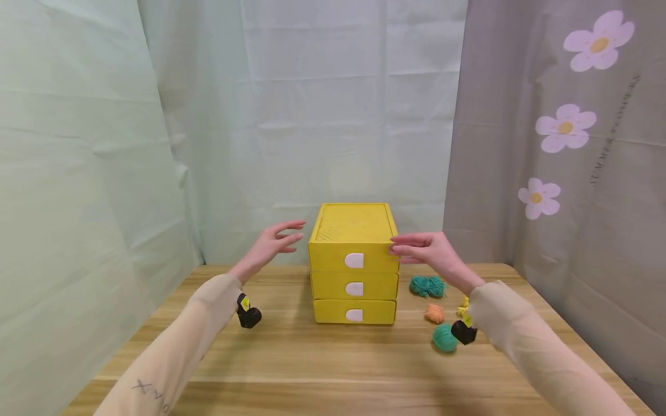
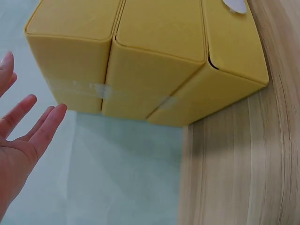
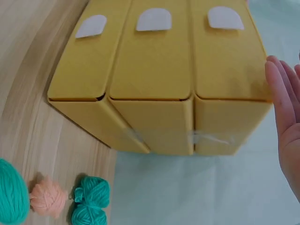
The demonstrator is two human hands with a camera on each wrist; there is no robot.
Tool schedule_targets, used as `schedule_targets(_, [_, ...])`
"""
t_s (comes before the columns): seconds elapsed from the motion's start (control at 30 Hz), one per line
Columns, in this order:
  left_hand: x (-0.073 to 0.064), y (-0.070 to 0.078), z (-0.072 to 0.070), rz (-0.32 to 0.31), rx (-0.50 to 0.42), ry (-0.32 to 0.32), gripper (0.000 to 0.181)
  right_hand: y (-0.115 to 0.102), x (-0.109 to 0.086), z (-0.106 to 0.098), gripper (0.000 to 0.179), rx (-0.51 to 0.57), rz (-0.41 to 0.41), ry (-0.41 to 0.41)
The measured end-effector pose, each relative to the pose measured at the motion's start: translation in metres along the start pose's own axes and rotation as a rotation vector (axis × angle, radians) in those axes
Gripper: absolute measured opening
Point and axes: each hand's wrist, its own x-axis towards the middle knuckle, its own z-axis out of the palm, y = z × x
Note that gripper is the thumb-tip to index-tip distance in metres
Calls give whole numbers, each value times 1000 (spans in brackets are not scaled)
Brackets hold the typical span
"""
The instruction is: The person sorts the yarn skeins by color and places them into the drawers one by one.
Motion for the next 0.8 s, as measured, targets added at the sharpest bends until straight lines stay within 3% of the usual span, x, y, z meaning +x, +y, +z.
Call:
schedule_targets(0.13, [2, -1, 4, -12, -30, 2, 42, 2, 4, 7, 41, 19, -6, -18])
schedule_targets(0.23, [7, -9, 6, -19, -33, 18, 42, 3, 7, 12, 41, 33, 0, -22])
schedule_targets(0.47, [14, -8, 10, -44, -80, 66, 41, 7, 14, 23, 42, 29, 2, -62])
schedule_targets(0.8, [20, -9, 16, -112, -92, 49, 48, 15, 19, 34, 40, 36, 3, -75])
